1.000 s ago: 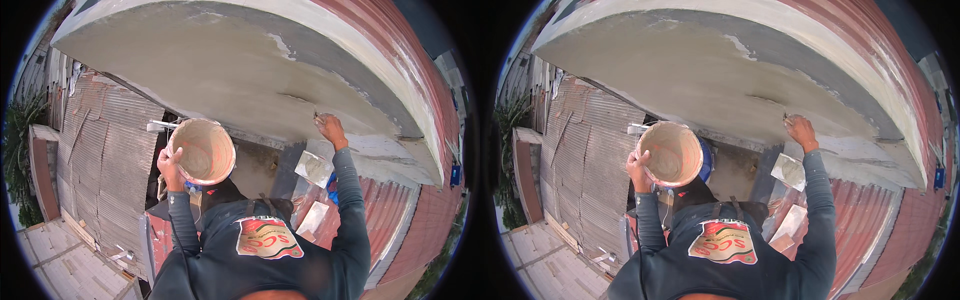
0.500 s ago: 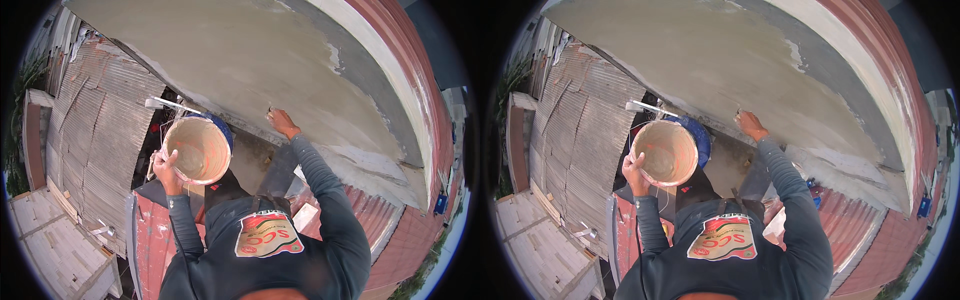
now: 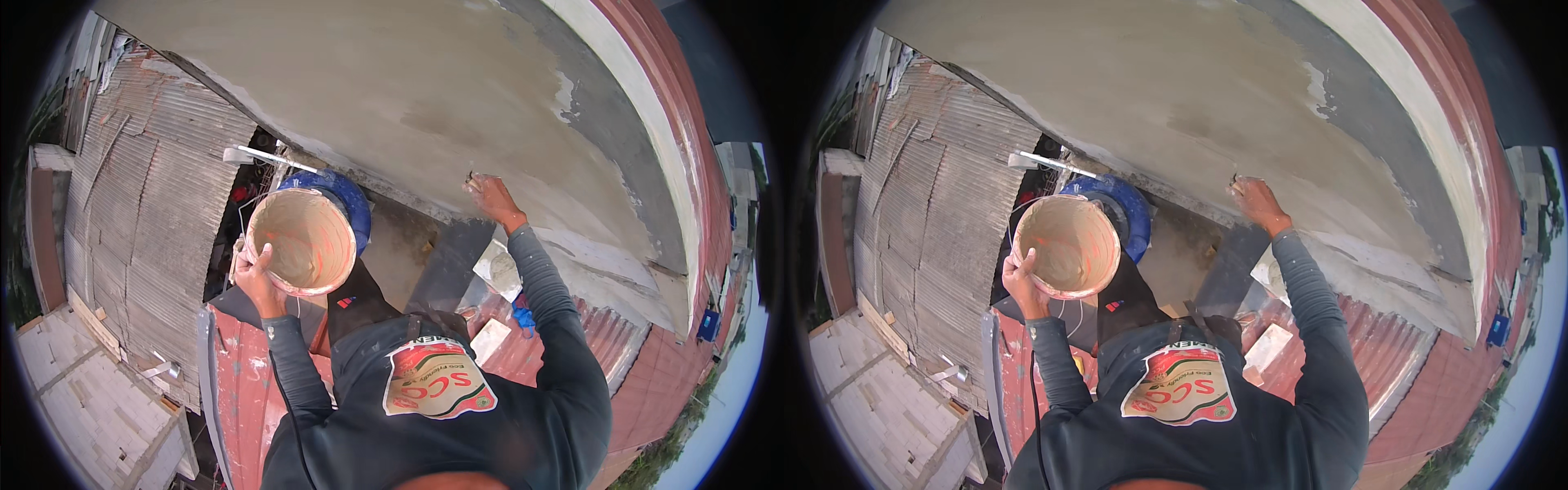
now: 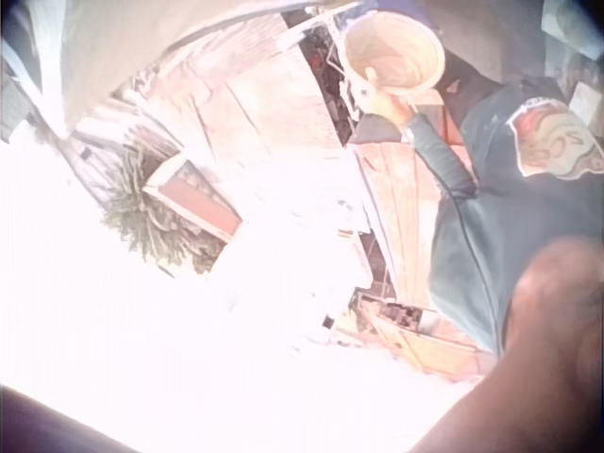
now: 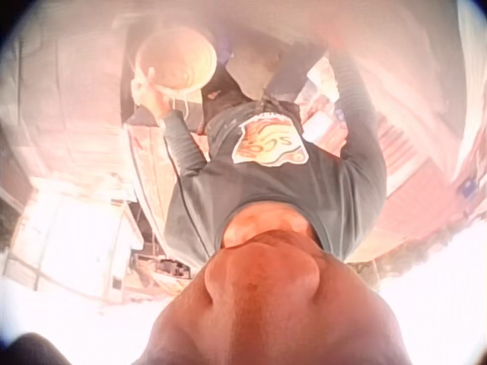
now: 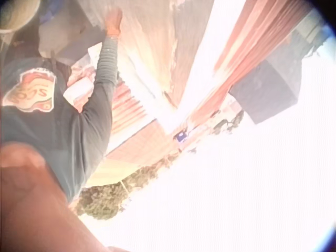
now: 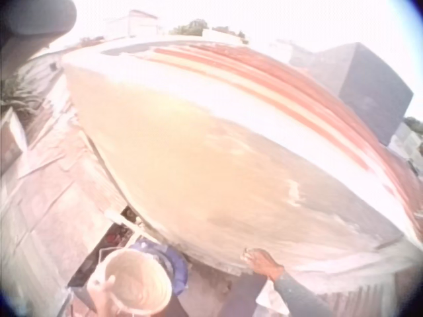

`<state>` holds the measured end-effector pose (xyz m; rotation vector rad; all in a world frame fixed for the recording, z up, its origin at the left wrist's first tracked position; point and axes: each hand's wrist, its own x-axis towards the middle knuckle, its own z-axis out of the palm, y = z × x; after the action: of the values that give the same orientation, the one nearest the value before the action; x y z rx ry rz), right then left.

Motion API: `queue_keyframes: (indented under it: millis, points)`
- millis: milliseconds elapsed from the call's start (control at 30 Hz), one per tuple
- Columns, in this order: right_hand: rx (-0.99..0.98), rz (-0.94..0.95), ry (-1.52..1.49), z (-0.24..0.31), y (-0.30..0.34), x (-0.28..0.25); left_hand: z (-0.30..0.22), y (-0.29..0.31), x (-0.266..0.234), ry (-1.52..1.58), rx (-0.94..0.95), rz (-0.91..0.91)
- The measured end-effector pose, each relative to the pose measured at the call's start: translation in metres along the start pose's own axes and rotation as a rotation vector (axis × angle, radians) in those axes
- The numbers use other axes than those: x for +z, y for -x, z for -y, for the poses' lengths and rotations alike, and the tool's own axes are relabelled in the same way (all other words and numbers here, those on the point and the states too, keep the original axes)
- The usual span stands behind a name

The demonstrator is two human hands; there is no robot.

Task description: The person applies plaster to a concrete wall using a trowel, repeatedly taking plaster from a bucket and spreading it across the wall surface to smooth it.

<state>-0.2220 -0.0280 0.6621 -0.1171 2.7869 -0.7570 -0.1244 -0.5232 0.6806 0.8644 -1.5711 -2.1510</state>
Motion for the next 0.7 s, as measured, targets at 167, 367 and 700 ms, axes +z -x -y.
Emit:
queue_keyframes:
  millis: [167,367,700]
  points:
    - [0.082,-0.069,-0.121,0.02,-0.012,-0.044,-0.004,0.0,0.012,0.037,-0.027,0.067]
    - [-0.087,-0.135,-0.073,0.033,0.026,-0.061,-0.005,0.001,0.029,0.078,-0.055,0.102]
    - [0.036,0.093,0.033,-0.117,-0.027,0.067,-0.016,0.014,0.044,0.011,-0.091,0.12]
